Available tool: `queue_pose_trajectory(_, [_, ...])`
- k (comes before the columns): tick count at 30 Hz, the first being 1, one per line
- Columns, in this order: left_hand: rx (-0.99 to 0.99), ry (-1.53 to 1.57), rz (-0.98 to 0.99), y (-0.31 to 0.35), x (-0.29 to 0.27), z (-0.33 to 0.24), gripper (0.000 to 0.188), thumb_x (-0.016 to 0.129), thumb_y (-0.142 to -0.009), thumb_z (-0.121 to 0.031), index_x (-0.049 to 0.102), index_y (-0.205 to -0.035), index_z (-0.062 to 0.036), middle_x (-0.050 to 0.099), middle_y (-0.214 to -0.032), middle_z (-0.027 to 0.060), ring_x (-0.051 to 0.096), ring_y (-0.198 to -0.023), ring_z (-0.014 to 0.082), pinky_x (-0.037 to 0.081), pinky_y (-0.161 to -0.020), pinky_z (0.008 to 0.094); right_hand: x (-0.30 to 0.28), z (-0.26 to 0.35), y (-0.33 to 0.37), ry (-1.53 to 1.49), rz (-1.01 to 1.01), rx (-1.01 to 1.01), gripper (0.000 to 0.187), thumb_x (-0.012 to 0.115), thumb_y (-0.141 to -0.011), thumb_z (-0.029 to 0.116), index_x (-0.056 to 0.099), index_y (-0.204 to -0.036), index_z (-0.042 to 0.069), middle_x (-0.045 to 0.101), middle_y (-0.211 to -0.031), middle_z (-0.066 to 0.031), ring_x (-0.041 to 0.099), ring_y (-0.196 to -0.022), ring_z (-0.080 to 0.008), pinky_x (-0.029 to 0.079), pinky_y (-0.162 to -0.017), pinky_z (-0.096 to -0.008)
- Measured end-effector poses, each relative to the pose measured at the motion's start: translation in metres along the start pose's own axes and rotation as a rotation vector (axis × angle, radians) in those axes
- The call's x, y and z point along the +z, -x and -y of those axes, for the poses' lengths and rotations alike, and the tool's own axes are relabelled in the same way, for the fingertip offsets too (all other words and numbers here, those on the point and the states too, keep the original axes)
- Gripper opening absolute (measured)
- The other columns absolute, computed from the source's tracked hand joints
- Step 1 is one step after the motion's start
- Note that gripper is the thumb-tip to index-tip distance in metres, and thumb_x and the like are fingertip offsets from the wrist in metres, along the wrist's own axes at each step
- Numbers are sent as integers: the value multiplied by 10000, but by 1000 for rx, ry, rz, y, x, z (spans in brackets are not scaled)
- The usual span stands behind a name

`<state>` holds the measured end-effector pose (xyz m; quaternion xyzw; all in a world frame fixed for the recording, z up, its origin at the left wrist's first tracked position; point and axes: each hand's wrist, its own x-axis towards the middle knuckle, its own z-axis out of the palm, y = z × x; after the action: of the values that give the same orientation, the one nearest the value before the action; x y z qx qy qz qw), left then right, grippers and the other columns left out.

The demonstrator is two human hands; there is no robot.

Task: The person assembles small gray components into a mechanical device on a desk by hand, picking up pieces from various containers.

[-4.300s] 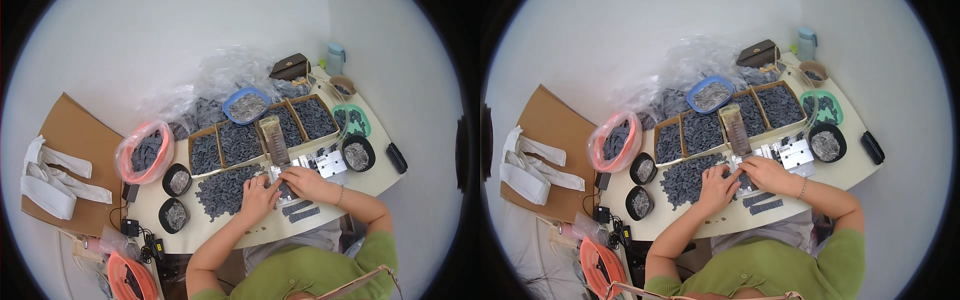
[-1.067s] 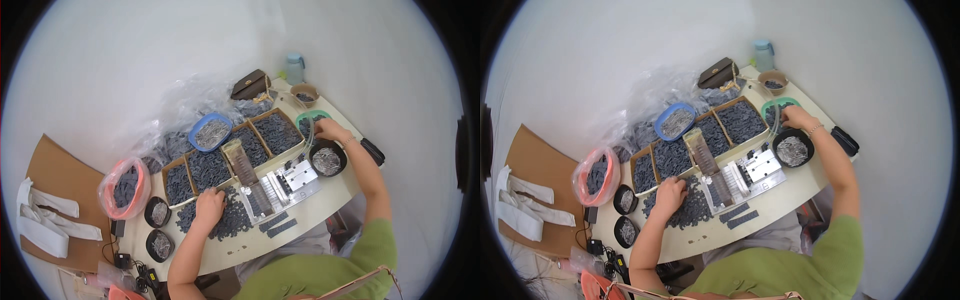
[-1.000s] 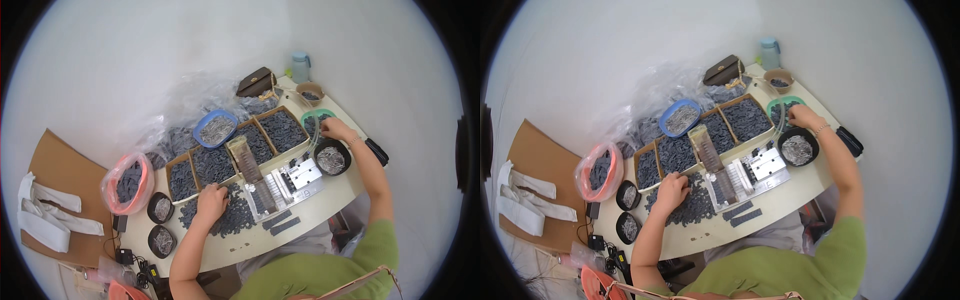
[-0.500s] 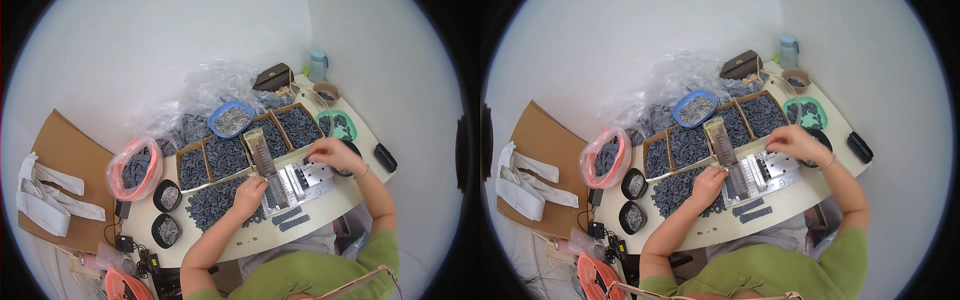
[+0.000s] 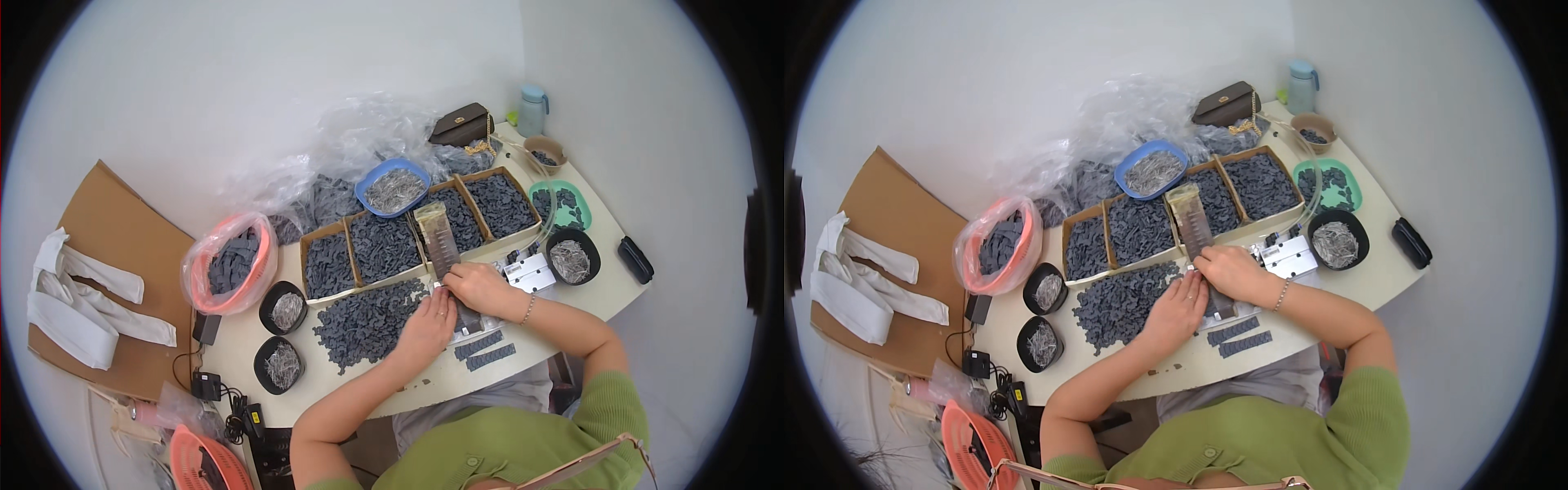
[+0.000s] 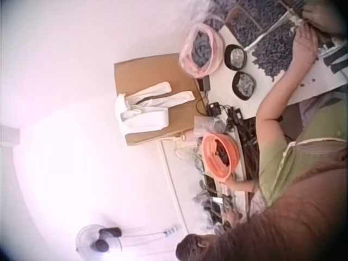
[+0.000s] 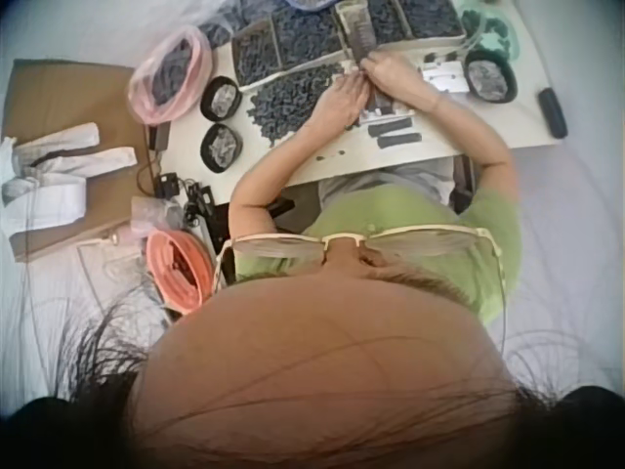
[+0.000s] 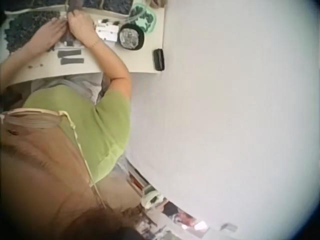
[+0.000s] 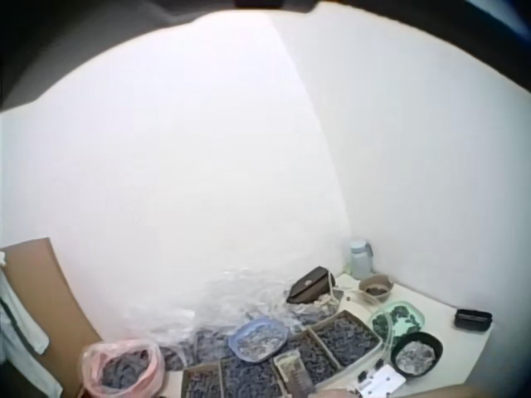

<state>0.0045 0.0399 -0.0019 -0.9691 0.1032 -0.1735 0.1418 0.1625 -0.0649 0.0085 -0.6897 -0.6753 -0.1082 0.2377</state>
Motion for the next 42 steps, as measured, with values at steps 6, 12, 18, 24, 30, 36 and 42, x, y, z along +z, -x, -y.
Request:
queue_pose_trajectory(6, [-179,328,-144,-1,-27,10,325,582,-724,-31,621,-1040,32,627,-1049,169,594,-987,326,456,-865,405,0,2,16,133,-1,-120,170,578,-764,106,627,-912,36,568,-835,-83,595,-824,-245,509,-693,-344])
queue_pose_trajectory(12, [-565,192,-293,68,-70,59,249,609,-745,-12,642,-991,-23,620,-929,137,585,-908,317,454,-798,423,-21,2,25,29,28,-69,324,594,-753,69,643,-1071,31,578,-959,-107,573,-909,-280,477,-762,-387])
queue_pose_trajectory(18, [-1055,112,-22,191,-72,106,157,672,-754,-38,646,-905,-8,617,-859,157,592,-842,336,466,-739,404,-85,-33,65,169,-218,202,216,586,-736,11,656,-938,39,605,-882,-138,587,-869,-321,476,-762,-417])
queue_pose_trajectory(24, [-1152,196,112,211,-73,113,87,695,-740,-49,633,-792,-16,594,-806,155,596,-767,340,472,-689,423,-118,-75,114,165,96,723,132,683,-747,106,638,-867,74,616,-829,-89,620,-813,-294,500,-697,-398])
queue_pose_trajectory(30, [-1200,-5,173,219,-79,114,76,664,-766,-83,618,-763,-22,584,-788,149,594,-772,351,472,-684,444,-116,-79,124,194,55,679,79,668,-759,98,623,-820,72,604,-804,-90,611,-809,-294,492,-697,-404])
queue_pose_trajectory(36, [-1183,154,91,196,-75,111,72,634,-793,-79,604,-828,-23,594,-810,151,599,-751,318,482,-673,399,-114,-78,123,122,10,585,58,660,-762,87,635,-810,68,600,-799,-92,599,-798,-293,490,-696,-401])
queue_pose_trajectory(42, [-546,803,-151,43,-37,17,109,713,-756,-64,631,-818,-30,601,-911,115,594,-877,297,491,-733,367,-116,-80,122,144,-27,657,73,683,-743,92,650,-790,46,597,-784,-90,594,-816,-283,491,-696,-393])
